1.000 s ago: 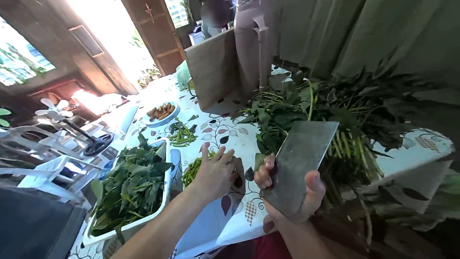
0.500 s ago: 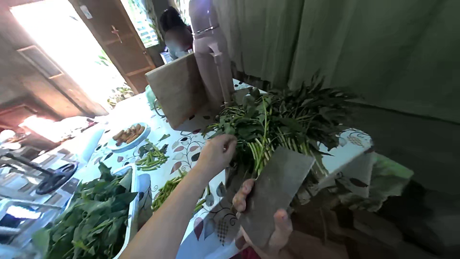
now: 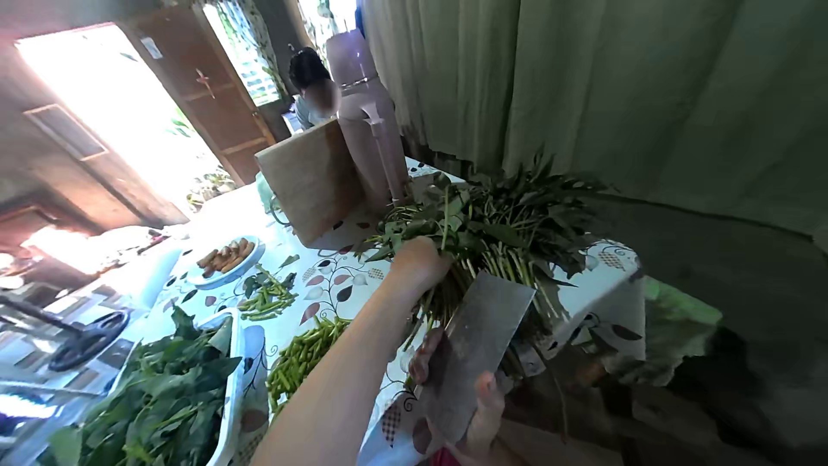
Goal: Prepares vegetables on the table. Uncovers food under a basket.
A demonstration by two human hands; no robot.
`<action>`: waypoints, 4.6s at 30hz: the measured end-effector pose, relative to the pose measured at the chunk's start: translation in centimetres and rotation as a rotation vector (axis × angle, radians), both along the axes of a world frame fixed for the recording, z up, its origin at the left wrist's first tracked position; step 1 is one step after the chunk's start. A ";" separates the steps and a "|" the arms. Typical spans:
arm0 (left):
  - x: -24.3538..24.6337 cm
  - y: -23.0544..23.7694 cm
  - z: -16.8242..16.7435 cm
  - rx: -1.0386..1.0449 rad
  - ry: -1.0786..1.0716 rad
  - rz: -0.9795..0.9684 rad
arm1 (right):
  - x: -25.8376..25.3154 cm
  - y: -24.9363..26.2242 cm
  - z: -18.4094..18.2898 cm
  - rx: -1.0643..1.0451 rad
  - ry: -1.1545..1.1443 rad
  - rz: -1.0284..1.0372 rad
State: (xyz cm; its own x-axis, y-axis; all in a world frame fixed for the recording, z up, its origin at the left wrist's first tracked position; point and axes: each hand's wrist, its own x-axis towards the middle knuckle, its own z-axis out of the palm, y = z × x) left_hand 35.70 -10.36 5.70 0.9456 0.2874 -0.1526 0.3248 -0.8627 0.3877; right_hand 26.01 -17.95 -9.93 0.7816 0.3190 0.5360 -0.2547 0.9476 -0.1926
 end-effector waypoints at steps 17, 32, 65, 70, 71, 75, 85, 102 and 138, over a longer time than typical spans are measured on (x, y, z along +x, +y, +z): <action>-32.2 11.7 1.6 -0.260 -0.798 0.465 | -0.4 3.3 5.3 -0.225 -0.545 0.223; -41.7 11.0 -7.0 -0.094 -1.137 0.446 | -1.3 11.9 13.1 -0.244 -0.696 1.023; -45.8 7.4 -7.0 0.044 -0.942 0.702 | -6.4 15.8 17.3 -0.976 -1.194 0.485; -45.0 4.3 -7.1 0.141 -0.868 0.846 | -9.4 20.2 17.6 -1.283 -1.114 0.448; -45.2 4.2 -7.2 0.182 -0.863 0.856 | -9.2 20.8 17.7 -1.316 -1.088 0.486; -46.0 5.4 -7.5 0.328 -0.818 0.897 | -6.8 20.8 19.1 -1.196 -1.142 0.846; -43.9 7.0 -8.6 0.467 -0.819 0.777 | -5.4 19.2 16.3 -0.895 -1.096 1.231; -42.2 8.7 -9.0 0.588 -0.882 0.807 | -3.7 19.1 15.5 -1.080 -1.038 1.057; -40.8 8.4 -9.2 0.603 -0.849 0.800 | -4.3 19.5 18.1 -1.080 -1.130 0.895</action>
State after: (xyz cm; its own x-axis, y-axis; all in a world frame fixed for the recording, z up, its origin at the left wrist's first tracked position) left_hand -5.12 -1.99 -3.53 0.2205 0.6228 0.7507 0.6712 -0.6553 0.3465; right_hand 21.67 1.53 8.15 -0.3644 0.9281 -0.0767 0.1132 -0.0376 -0.9929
